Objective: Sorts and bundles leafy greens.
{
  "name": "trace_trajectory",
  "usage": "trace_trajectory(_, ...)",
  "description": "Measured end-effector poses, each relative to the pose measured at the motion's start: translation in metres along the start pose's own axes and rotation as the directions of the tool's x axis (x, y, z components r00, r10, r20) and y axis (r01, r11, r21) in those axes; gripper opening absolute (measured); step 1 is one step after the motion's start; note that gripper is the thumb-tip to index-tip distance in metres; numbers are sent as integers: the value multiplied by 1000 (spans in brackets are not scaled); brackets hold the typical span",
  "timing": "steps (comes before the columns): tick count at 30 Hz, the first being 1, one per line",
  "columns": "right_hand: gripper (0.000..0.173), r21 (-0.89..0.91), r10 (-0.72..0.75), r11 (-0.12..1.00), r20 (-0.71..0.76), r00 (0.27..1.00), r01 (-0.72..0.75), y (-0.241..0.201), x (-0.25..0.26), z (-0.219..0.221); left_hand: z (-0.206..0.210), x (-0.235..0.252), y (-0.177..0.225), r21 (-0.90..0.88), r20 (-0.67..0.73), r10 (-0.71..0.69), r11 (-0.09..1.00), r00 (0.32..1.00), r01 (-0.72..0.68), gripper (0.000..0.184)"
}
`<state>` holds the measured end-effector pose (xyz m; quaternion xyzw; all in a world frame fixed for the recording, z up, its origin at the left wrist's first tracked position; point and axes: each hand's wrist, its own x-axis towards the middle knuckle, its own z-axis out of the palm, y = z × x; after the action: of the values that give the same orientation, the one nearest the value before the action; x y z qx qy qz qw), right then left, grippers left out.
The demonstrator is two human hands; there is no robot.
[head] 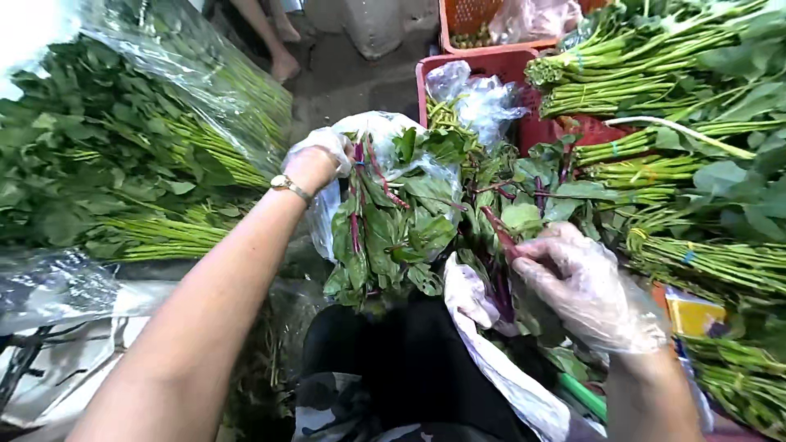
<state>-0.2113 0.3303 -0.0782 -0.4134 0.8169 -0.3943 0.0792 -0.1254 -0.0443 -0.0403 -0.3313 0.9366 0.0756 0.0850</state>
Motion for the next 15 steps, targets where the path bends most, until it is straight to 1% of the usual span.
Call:
trace_trajectory(2, 29, -115, -83, 990, -34, 996, 79, -15, 10, 2, 15, 11, -10, 39, -34, 108, 994, 994, -106, 17)
trace_trajectory(3, 30, -120, -118, 986, -24, 993, 115, -20, 16, 3, 19, 17, -13, 76, -31, 128, 989, 991, -126, 17)
trace_trajectory(5, 28, -14, -146, 989, 20, 989, 146, -31, 29, 6, 14, 19, -6, 134, 28, 123, 983, 992, -126, 24)
trace_trajectory(6, 21, 101, -128, 987, 49, 991, 123, -36, 36, 9, 13, 19, -4, 148, 43, 139, 979, 989, -144, 26)
trace_trajectory(7, 16, 262, -90, 964, 136, 987, 52, -41, 43, 10, 13, 20, -4, 152, 48, 164, 974, 985, -169, 27)
trace_trajectory(8, 14, 406, -55, 913, 239, 970, -48, -46, 50, 11, 13, 22, -6, 153, 45, 194, 968, 980, -199, 27)
trace_trajectory(9, 15, 511, -34, 848, 317, 948, -141, -50, 56, 12, 13, 23, -8, 148, 42, 220, 963, 975, -224, 27)
trace_trajectory(10, 18, 602, -31, 770, 365, 930, -210, -56, 61, 16, 13, 24, -11, 143, 41, 233, 961, 972, -236, 29)
trace_trajectory(12, 24, 766, -68, 577, 391, 918, -283, -73, 66, 32, 11, 22, -12, 136, 45, 232, 962, 972, -236, 33)
trace_trajectory(13, 27, 823, -79, 466, 404, 912, -324, -84, 69, 43, 10, 20, -10, 133, 46, 221, 965, 974, -225, 35)
trace_trajectory(14, 30, 846, -58, 394, 414, 909, -360, -95, 74, 57, 10, 18, -8, 130, 46, 204, 969, 978, -209, 34)
trace_trajectory(15, 28, 825, -3, 408, 430, 903, -392, -105, 80, 70, 11, 17, -7, 111, 38, 200, 973, 979, -203, 32)
